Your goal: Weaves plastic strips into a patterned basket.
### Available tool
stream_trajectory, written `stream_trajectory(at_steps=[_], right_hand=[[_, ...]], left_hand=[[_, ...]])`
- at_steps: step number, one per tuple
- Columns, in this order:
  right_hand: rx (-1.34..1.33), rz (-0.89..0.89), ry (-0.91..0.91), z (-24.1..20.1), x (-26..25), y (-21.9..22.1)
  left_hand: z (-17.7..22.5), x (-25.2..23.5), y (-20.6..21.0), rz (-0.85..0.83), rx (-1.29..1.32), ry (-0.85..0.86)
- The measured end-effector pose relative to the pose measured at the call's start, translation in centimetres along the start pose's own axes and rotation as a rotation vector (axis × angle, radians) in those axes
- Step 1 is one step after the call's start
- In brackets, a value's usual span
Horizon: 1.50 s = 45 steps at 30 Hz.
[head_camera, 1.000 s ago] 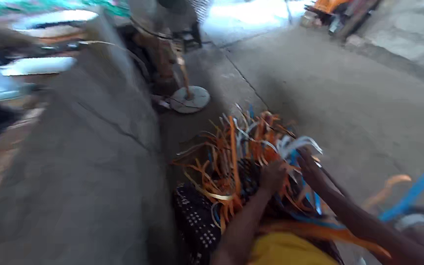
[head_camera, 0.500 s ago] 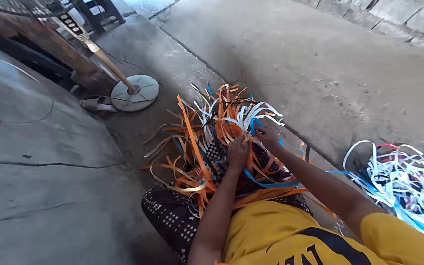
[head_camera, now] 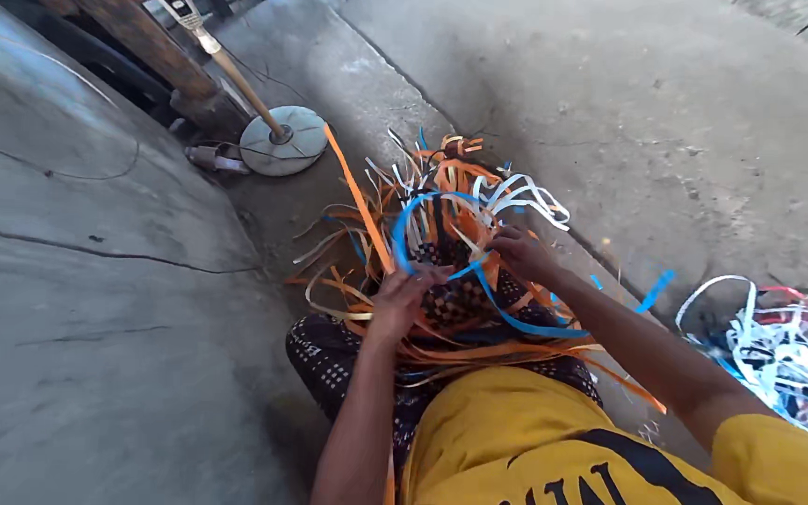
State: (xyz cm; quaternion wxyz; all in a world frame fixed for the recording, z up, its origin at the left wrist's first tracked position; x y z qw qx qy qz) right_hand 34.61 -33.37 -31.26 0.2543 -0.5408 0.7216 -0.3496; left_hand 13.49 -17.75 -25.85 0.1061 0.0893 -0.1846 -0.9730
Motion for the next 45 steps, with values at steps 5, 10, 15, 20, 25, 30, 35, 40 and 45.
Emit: stream_trajectory(at_steps=[5,10,15,20,25,30,35,40,45], right_hand=[[0.083,-0.13,0.035,1.3,-1.5,-0.6],[0.143,-0.203,0.022,0.9,-3.0,-1.4],[0.165,-0.207,0.011,0.4,-3.2,-1.6],[0.18,-0.189,-0.012,0.5,-3.0,-1.3],[0.135,-0.154,-0.063,1.3,-2.2,-2.0],[0.107,-0.113,-0.071,3.0,-2.1,-2.3],[0.095,-0.172,0.005,1.6,-2.6,-2.3],[0.215,-0.069,-0.024,1.3,-2.5,-1.8],[-0.031,0.13,0.133,-5.5,-3.4,-2.6]], left_hand=[[1.7,8.3,-6.7,0.472,-0.262,-0.047],[1.8,9.4,-4.1,0.236,-0.607,-0.455],[2.8,4.4,-0.5,0.333,-0.936,0.09],[-3.3,-2.3,0.9,0.188,-1.439,-0.172],[-3.7,-4.0,3.0,0.117,-1.473,-0.167],[-2.5,0.1,1.5,0.171,-1.388,-0.014],[-3.6,1.6,-3.7,0.302,-1.099,-0.422],[-4.6,0.2,-6.4,0.168,-0.993,-0.713],[-5.8,0.4,-6.5,0.174,-0.846,-0.68]])
Point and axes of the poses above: each hand's wrist, its own x-axis away from the middle knuckle, its own y-axis out of the palm, z = x × y, the point moved 6 cm from there along -x, towards the middle knuckle, and after that the axes turned 12 degrees about -z, right-handed, at the moved point
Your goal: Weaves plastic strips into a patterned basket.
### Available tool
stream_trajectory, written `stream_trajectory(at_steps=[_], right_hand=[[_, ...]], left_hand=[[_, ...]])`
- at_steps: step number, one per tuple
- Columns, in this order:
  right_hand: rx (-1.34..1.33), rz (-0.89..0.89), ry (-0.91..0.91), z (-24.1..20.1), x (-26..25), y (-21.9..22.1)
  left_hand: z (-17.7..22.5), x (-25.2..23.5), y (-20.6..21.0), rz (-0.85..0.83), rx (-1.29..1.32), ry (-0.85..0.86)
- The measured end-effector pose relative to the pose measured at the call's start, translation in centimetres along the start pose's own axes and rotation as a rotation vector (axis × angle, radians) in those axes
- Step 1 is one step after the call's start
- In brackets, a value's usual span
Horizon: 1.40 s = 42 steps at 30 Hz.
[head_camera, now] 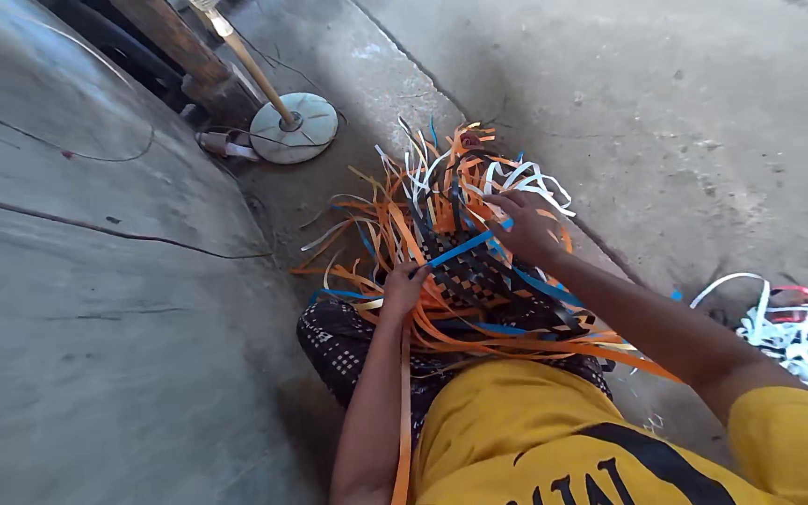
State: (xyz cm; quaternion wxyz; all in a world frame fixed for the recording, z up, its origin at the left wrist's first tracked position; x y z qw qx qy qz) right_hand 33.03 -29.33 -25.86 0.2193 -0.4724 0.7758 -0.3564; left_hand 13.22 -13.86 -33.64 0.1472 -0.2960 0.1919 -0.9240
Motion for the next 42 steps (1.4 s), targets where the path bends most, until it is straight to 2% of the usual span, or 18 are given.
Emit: stream_trajectory(at_steps=[2,5,6,8,9,13,15,17,20,22,25,28,31,34,36,38,40,42], right_hand=[[-0.177,-0.159,0.029,-3.4,-0.5,2.6],[-0.33,-0.431,0.07,-5.4,-1.8,7.8],[-0.371,-0.451,0.104,-5.8,-1.8,8.5],[-0.412,-0.445,0.114,-6.6,-1.0,8.8],[-0.393,-0.435,0.061,-6.9,-0.2,8.9],[-0.222,-0.247,-0.356,-6.4,5.0,10.5],[-0.235,-0.196,-0.443,-6.0,6.4,10.5],[-0.335,-0.193,-0.33,-6.3,6.6,9.2],[-0.658,-0.257,0.076,-6.9,6.9,6.6],[-0.777,-0.292,0.281,-5.6,7.8,7.5],[-0.868,-0.498,0.509,-3.4,8.6,10.5],[-0.799,-0.527,0.434,-5.7,5.9,8.3],[-0.731,-0.37,0.182,-9.3,2.2,3.2],[-0.762,-0.206,-0.068,-11.4,0.6,-0.1],[-0.582,-0.259,-0.001,-10.0,-0.1,1.0],[-0.326,-0.49,0.209,-5.9,-0.8,5.0],[-0.26,-0.635,0.312,-3.0,-0.2,7.9],[-0.311,-0.565,0.303,-3.0,1.0,7.8]], left_hand=[[0.5,0.4,0.7,-0.023,0.07,0.043],[1.9,1.4,1.8,-0.06,0.094,0.2],[2.0,1.7,2.0,-0.062,0.07,0.239],[1.4,2.1,1.8,-0.089,0.022,0.284],[1.1,2.4,1.5,-0.125,0.021,0.278],[0.6,2.8,1.3,-0.222,0.159,0.186],[0.7,2.3,1.6,-0.221,0.131,0.198],[0.6,1.6,2.0,-0.188,0.143,0.234],[0.6,1.6,2.0,-0.151,0.171,0.268],[0.7,1.8,2.1,-0.136,0.154,0.262],[1.4,2.3,2.4,-0.157,0.107,0.24],[2.4,2.9,2.6,-0.15,-0.026,0.363],[3.0,3.2,3.2,-0.084,-0.176,0.456],[2.7,2.8,3.9,-0.033,-0.194,0.43],[2.2,2.4,3.7,-0.047,-0.15,0.327],[2.4,2.3,3.7,-0.074,-0.138,0.252],[3.1,2.4,3.9,-0.12,-0.138,0.234],[2.9,2.3,3.9,-0.12,-0.097,0.272]])
Point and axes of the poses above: each hand's wrist, its own x-axis away from the middle knuckle, its own y-axis out of the palm, z = x × y, the point moved 6 cm from there along -x, towards the middle knuckle, and after that the axes turned 12 degrees about -z, right-handed, at the moved point
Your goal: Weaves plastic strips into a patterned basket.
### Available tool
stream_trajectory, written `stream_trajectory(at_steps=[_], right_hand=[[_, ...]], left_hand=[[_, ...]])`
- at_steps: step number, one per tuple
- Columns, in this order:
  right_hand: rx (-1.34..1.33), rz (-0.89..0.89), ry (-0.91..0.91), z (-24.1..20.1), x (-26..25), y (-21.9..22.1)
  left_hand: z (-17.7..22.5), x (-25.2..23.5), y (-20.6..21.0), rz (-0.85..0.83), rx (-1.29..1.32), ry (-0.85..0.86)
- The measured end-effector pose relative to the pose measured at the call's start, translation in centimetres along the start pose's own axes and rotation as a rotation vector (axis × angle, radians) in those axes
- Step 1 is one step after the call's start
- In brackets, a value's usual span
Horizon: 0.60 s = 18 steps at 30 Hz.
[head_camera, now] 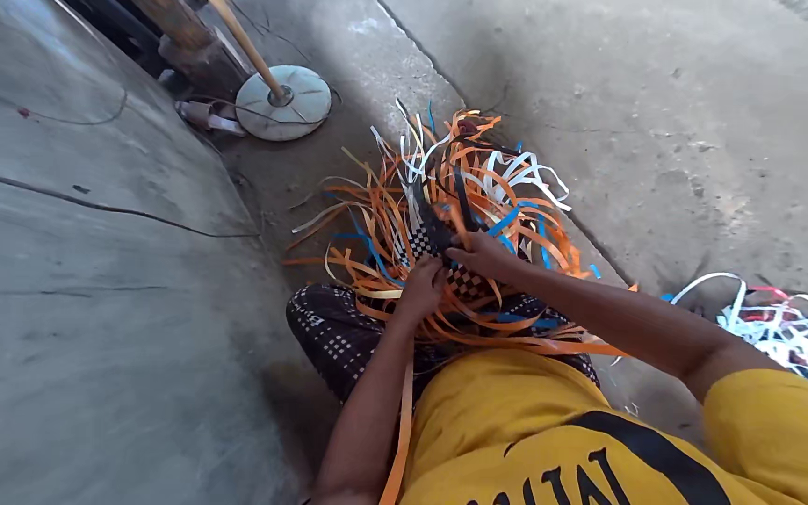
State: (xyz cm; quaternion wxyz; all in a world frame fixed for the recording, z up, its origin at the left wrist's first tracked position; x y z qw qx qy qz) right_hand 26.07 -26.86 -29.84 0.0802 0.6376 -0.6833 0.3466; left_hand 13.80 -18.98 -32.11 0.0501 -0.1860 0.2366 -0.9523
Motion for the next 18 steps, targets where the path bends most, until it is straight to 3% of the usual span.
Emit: stream_trajectory(at_steps=[3,7,13,16,18], right_hand=[[-0.031,0.146,-0.118,-0.3,2.8,0.9],[0.018,0.135,-0.17,1.2,3.7,2.1],[-0.275,0.32,-0.26,-0.9,6.6,-0.2],[-0.345,0.115,0.013,3.6,5.0,1.9],[-0.448,0.011,0.138,4.0,4.4,2.8]], left_hand=[[-1.1,-0.1,0.0,0.007,0.146,-0.061],[-0.5,-1.4,0.6,0.013,0.218,-0.194],[-1.0,-1.5,0.3,0.096,0.216,-0.205],[-1.5,-1.7,0.6,0.085,0.238,-0.222],[-1.1,-1.6,0.8,0.059,0.247,-0.149]])
Point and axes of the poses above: each hand's wrist, its own x-axis away from the middle knuckle, its own y-axis out of the palm, z = x × y, the point moved 6 cm from there along -x, towards the middle knuckle, and after that the axes turned 12 degrees about -z, right-handed, at the moved point
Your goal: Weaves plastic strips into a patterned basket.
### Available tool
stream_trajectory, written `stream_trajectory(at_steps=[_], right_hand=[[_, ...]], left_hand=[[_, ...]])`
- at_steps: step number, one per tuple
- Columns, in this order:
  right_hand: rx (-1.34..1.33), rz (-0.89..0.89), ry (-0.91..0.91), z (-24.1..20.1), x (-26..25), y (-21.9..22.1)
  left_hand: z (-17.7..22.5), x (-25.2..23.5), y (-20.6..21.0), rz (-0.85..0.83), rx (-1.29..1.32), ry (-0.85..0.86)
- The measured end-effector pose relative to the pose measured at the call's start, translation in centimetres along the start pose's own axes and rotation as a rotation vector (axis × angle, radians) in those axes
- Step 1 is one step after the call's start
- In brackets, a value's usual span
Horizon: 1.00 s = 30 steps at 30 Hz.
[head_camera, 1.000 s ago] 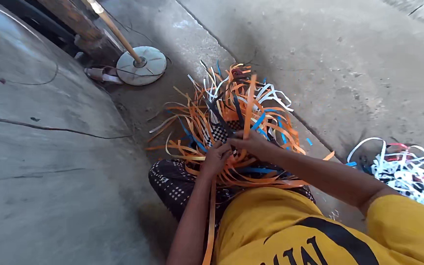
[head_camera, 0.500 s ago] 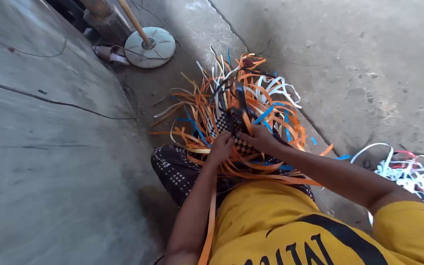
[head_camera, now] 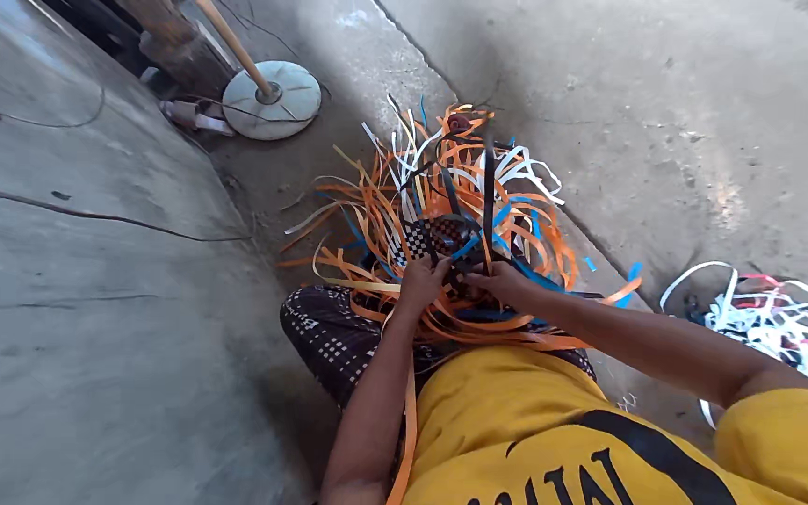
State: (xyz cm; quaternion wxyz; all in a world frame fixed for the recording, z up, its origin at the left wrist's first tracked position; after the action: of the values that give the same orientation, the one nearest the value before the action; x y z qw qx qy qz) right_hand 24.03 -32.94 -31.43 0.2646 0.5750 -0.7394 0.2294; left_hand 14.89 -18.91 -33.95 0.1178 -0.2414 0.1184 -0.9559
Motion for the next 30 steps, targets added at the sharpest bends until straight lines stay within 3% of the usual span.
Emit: stream_trajectory(at_steps=[3,6,8,9,11,12,14,19,24,28,30], right_hand=[[-0.021,0.016,-0.166,-5.8,1.3,-0.4],[-0.044,0.077,-0.582,-13.1,3.8,-1.5],[-0.02,0.079,-0.767,-15.7,4.2,-2.0],[0.075,0.087,-0.72,-15.4,3.2,-2.4],[0.343,0.068,-0.365,-12.0,-0.8,-3.1],[0.401,0.019,-0.196,-9.4,-3.0,-3.2],[0.371,-0.039,-0.073,-5.9,-5.2,-3.3],[0.192,0.115,-0.347,-5.2,-1.2,-2.8],[0.24,0.079,-0.203,-4.3,1.1,-2.2],[0.073,0.123,-0.376,-7.4,3.8,-2.3],[0.069,0.127,-0.305,-6.3,3.3,-2.5]], left_hand=[[0.7,0.6,0.3,-0.067,-0.014,0.101],[0.1,0.8,0.1,-0.026,0.004,0.033],[-0.3,0.7,-0.2,0.022,-0.016,-0.031],[-0.4,0.6,-0.3,0.027,-0.032,-0.049],[0.0,0.5,-0.2,0.009,-0.092,-0.044],[0.5,0.6,-0.1,-0.005,-0.145,-0.02],[2.0,0.8,-0.1,-0.058,-0.228,0.003],[1.2,0.3,-0.3,-0.058,-0.041,-0.024],[1.2,-0.9,0.2,-0.072,-0.045,-0.105],[0.8,-1.0,-0.4,-0.018,-0.032,-0.178],[0.8,-0.8,-0.4,0.011,0.0,-0.151]])
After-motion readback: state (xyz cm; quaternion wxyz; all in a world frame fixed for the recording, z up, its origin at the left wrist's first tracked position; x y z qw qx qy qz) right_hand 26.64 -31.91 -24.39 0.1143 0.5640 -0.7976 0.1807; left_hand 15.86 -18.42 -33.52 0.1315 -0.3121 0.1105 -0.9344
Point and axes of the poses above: each hand's wrist, its own x-axis away from the middle knuckle, its own y-axis out of the palm, z = x × y, the point moved 6 cm from there along -x, towards the middle knuckle, and after that the axes turned 12 degrees about -z, right-handed, at the moved point
